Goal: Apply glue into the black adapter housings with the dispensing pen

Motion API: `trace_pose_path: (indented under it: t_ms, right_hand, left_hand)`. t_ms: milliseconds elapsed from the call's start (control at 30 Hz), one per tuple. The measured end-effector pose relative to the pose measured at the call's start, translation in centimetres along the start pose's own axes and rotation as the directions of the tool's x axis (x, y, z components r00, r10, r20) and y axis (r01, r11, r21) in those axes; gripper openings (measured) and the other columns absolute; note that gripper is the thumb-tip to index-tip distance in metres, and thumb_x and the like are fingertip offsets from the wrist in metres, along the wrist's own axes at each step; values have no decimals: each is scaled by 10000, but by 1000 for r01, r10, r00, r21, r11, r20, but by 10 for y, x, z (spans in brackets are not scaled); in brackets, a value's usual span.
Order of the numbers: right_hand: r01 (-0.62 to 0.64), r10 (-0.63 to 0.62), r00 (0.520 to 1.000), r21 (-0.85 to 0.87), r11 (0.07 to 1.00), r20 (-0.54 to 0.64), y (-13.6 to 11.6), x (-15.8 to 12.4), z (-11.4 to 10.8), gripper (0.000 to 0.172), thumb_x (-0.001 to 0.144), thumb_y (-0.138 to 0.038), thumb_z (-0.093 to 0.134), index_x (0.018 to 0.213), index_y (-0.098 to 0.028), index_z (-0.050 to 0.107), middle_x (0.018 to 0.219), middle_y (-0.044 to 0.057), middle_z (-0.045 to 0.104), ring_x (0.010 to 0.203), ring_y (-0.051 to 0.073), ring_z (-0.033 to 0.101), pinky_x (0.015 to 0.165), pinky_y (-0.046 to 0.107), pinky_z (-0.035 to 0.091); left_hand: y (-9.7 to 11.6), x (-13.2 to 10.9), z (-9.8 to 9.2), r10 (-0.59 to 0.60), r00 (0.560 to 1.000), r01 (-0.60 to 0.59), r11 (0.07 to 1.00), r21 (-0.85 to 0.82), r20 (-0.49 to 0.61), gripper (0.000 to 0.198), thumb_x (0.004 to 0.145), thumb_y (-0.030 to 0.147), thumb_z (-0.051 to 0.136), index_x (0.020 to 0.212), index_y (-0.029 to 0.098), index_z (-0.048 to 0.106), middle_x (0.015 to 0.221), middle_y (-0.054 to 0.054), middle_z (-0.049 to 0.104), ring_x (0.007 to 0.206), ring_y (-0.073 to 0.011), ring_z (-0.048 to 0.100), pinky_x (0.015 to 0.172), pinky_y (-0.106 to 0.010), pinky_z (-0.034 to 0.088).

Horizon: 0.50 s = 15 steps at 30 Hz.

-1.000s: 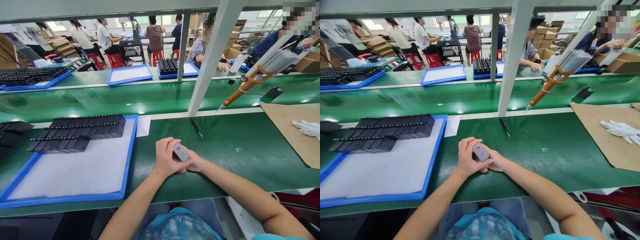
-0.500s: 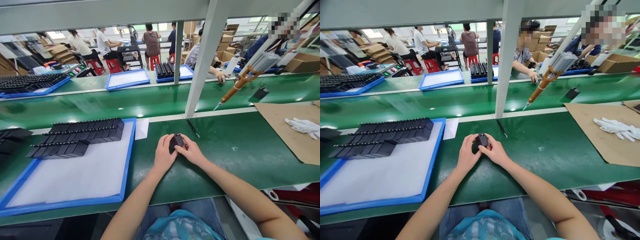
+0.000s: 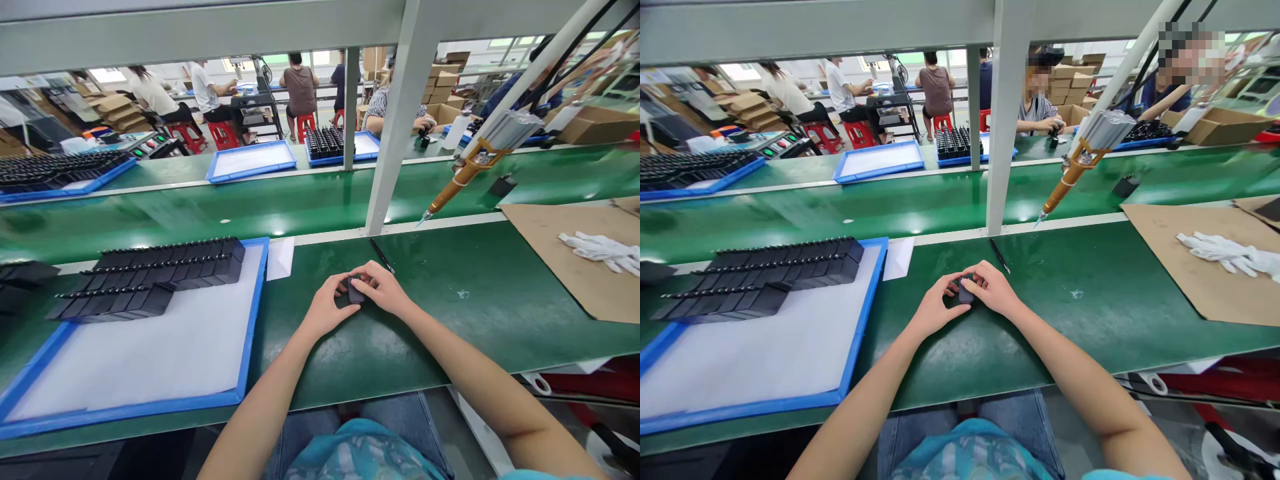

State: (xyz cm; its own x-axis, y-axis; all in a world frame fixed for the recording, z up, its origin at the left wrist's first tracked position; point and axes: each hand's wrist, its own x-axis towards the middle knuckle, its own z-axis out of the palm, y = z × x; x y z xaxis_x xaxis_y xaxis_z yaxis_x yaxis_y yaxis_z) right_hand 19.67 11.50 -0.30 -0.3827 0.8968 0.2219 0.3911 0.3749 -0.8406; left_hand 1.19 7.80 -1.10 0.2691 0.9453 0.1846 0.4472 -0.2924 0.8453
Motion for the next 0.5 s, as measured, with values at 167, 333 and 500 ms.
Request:
trace_pose_path:
  t_ms: [167,333,500]
  right_hand:
    - [56,-56,998,-10,998,-29,3,1,0,237,890,-425,561,949,-233,688,921,34,556,775,127,571,621,241,494]
    - [85,-85,994,-9,996,-72,2,2,0,236,906,-391,550,816,-210,674,830,26,623,759,132,581,603,236,473]
    - [61,-60,995,4,998,-76,2,2,0,260,910,-401,543,799,-204,670,805,22,631,738,127,587,591,228,470]
  left_hand:
    - [0,0,1,-26,1000,27,999,-21,14,582,704,235,759,1230,238,510,1130,-39,612,931,-180,589,830,-351,511]
    - [1,0,1,-31,999,31,999,-20,28,554,710,234,754,1208,236,512,1131,-39,601,938,-182,586,830,-346,508]
    - [2,0,0,-35,999,35,999,-15,39,558,713,244,753,1214,237,505,1148,-36,591,942,-179,580,834,-343,505]
